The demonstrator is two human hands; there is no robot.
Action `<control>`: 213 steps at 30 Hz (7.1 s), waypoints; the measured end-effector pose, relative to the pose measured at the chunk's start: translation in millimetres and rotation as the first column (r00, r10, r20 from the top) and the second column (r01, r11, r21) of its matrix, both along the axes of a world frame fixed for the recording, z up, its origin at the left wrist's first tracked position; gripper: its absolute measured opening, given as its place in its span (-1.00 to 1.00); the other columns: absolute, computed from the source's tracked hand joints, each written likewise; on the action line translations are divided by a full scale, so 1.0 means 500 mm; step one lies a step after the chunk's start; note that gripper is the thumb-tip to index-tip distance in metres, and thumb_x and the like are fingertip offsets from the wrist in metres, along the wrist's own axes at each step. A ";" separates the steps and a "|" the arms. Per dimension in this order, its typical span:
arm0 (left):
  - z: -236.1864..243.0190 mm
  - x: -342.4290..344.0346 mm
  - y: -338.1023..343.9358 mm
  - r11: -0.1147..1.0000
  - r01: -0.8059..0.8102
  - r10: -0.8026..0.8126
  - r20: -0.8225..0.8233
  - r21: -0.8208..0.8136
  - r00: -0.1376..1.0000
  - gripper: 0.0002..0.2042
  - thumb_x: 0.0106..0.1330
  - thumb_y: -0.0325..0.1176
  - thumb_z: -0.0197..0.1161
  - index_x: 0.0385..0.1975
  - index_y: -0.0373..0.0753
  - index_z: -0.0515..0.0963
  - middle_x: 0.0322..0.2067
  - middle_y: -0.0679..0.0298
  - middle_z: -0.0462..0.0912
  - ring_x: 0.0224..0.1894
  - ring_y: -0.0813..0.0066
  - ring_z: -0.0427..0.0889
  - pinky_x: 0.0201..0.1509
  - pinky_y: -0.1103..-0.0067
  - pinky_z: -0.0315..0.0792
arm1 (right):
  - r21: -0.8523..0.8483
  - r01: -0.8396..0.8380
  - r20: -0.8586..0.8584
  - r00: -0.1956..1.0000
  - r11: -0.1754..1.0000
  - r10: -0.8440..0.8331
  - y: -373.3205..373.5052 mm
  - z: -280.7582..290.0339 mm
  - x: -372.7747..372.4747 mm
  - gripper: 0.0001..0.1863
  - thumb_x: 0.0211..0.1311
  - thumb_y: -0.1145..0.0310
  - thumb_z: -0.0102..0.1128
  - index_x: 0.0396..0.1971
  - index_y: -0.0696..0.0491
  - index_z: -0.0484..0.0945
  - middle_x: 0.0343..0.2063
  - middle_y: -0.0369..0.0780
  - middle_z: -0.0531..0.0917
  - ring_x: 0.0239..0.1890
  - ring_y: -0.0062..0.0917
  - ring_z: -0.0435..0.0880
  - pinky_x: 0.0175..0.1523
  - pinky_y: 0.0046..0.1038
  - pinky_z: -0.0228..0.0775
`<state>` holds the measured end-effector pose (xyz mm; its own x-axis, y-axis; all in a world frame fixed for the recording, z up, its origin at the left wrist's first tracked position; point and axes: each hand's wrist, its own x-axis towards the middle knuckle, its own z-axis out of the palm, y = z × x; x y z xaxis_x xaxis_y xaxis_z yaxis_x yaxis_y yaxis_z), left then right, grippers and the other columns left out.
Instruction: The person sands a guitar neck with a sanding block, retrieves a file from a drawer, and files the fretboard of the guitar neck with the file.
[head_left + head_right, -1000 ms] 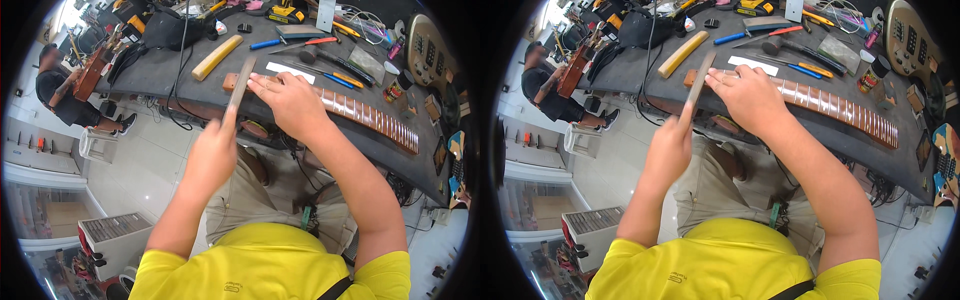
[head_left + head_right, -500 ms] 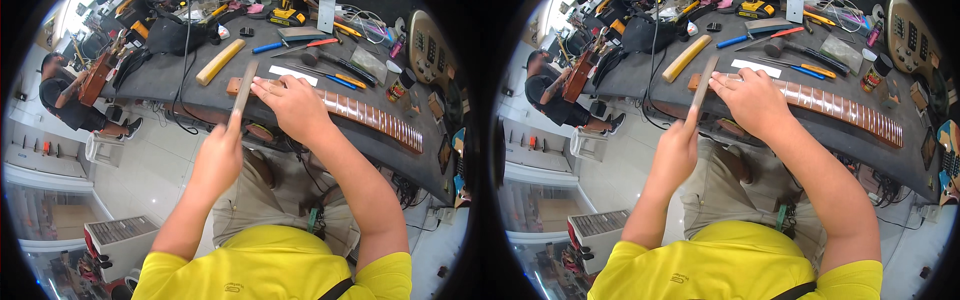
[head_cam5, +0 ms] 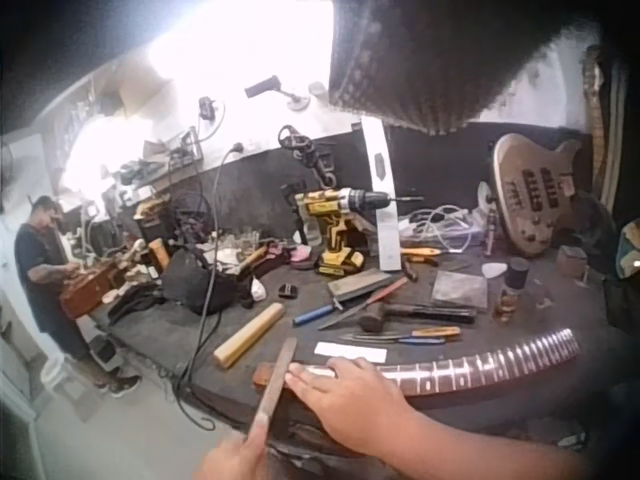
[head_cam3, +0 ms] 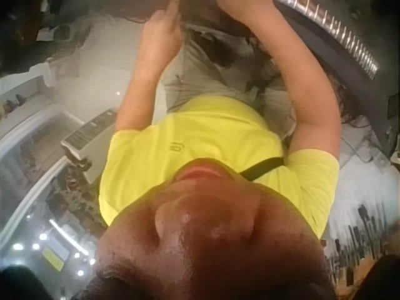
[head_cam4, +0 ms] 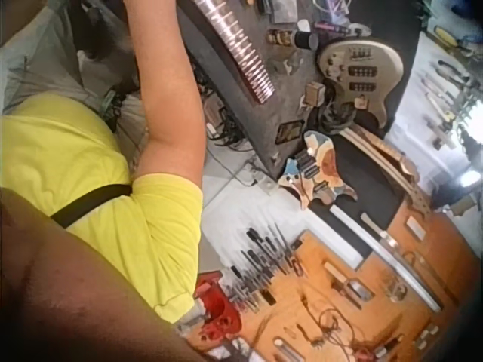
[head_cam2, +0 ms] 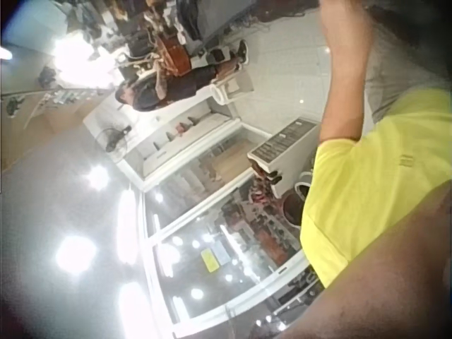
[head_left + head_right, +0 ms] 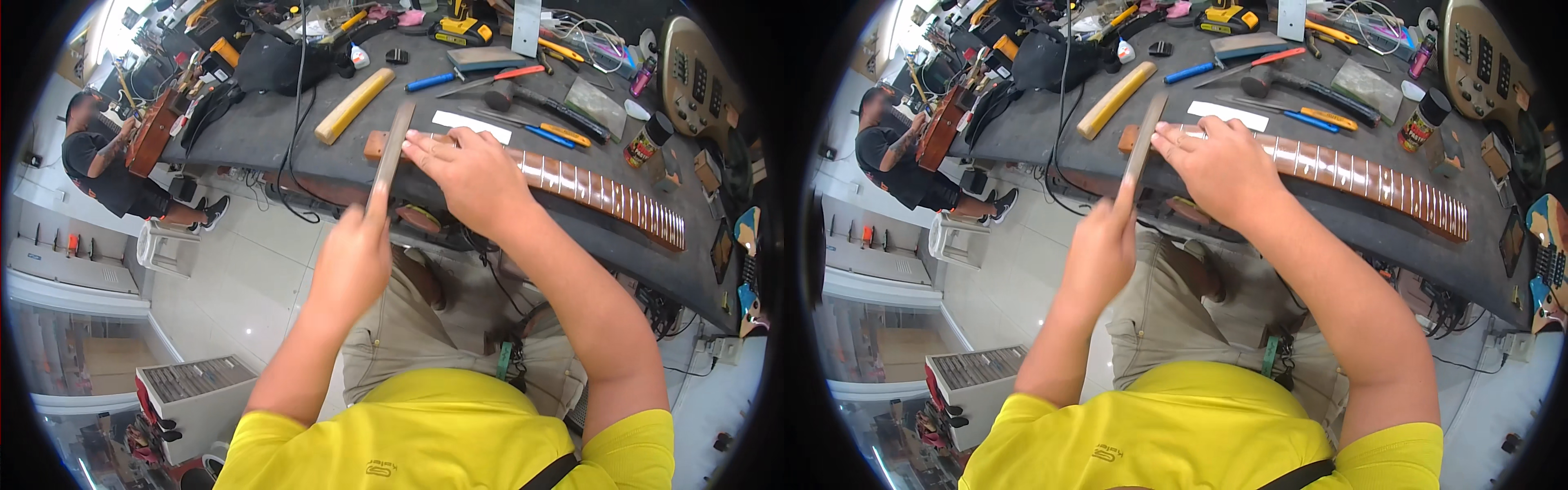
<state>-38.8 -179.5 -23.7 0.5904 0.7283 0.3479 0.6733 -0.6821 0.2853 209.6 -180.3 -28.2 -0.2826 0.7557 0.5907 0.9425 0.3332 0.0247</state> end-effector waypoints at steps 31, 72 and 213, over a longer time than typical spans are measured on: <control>0.056 -0.011 -0.023 0.997 0.014 -0.017 -0.047 -0.082 0.999 -0.52 0.54 -0.53 0.28 0.44 -0.41 0.54 -0.37 -0.22 0.65 -0.32 -0.31 0.66 -0.15 0.05 0.55 | 0.009 -0.010 -0.029 1.000 1.000 0.010 0.004 -0.007 0.013 -0.50 0.41 0.32 0.26 0.33 -0.08 0.74 0.38 -0.43 0.75 0.09 -0.34 0.72 0.22 -0.23 0.55; -0.065 0.011 0.203 0.719 0.501 0.274 0.859 -0.482 0.433 -0.44 0.66 -0.44 0.09 0.63 -0.43 0.35 -0.29 0.19 0.57 -0.73 0.79 0.26 -0.66 0.74 0.16 | -0.081 0.000 -0.109 0.994 0.997 -0.009 0.019 0.026 -0.018 -0.42 0.11 0.57 0.37 0.21 -0.02 0.82 0.24 -0.28 0.84 0.01 -0.20 0.77 0.06 -0.26 0.59; 0.028 -0.023 -0.023 0.996 0.003 -0.003 -0.003 -0.089 1.000 -0.49 0.51 -0.56 0.28 0.46 -0.43 0.52 -0.41 -0.12 0.61 -0.33 -0.22 0.65 -0.17 0.06 0.55 | -0.003 -0.002 -0.022 1.000 1.000 0.002 0.005 -0.008 -0.011 -0.51 0.42 0.28 0.27 0.32 -0.07 0.75 0.35 -0.42 0.77 0.07 -0.36 0.71 0.20 -0.25 0.55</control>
